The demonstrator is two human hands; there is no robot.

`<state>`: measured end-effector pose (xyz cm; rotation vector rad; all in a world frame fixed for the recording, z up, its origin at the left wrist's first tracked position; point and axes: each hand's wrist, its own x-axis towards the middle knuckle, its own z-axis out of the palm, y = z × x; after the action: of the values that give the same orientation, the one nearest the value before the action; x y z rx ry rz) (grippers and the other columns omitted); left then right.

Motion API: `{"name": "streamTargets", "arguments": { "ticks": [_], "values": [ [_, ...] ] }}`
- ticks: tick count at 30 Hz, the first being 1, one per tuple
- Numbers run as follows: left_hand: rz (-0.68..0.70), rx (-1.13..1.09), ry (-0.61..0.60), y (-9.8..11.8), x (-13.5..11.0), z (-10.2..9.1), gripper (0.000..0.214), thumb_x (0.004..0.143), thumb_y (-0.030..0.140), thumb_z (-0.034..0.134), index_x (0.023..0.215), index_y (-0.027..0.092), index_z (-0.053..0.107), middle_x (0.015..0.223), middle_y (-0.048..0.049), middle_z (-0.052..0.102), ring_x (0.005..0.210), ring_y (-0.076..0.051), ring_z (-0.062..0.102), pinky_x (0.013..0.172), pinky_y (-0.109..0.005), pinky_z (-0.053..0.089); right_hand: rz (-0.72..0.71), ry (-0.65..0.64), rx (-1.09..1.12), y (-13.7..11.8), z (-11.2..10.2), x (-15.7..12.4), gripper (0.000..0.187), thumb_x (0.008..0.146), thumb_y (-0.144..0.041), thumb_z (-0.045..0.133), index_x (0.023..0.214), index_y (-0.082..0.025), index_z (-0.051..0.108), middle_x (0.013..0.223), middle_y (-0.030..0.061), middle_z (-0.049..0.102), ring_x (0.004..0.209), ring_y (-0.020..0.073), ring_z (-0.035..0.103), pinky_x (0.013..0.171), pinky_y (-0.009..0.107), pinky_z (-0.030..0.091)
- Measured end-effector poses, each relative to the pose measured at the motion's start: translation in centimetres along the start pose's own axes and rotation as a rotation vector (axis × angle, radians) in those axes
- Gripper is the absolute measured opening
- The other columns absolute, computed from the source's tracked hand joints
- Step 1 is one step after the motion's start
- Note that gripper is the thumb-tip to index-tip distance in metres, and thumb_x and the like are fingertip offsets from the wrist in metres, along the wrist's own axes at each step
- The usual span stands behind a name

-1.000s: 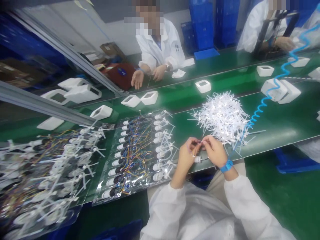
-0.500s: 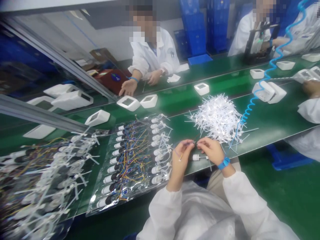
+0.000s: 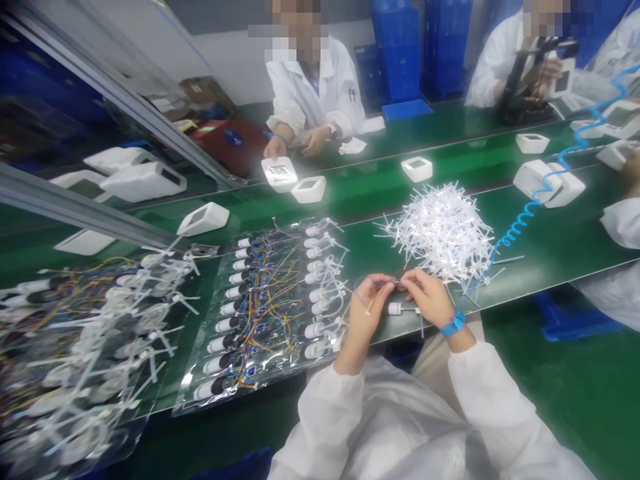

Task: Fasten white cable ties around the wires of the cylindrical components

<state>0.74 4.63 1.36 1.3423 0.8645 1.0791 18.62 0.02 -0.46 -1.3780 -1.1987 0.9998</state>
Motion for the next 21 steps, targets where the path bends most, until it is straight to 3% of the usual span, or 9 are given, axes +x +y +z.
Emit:
{"name": "streamTargets", "arguments": {
  "ticks": [21],
  "values": [
    [0.009, 0.083, 0.017, 0.48, -0.18, 0.0, 0.015, 0.1, 0.035, 0.079, 0.102, 0.02, 0.078, 0.1, -0.0075, 0.083, 0.093, -0.022, 0.081, 0.088, -0.034, 0.064, -0.038, -0.063, -0.013, -0.09, -0.32, -0.03, 0.031, 0.109, -0.055, 0.063, 0.108, -0.027, 0.075, 0.107, 0.005, 0.079, 0.093, 0.0242, 0.081, 0.087, 0.039, 0.07]
  ]
}}
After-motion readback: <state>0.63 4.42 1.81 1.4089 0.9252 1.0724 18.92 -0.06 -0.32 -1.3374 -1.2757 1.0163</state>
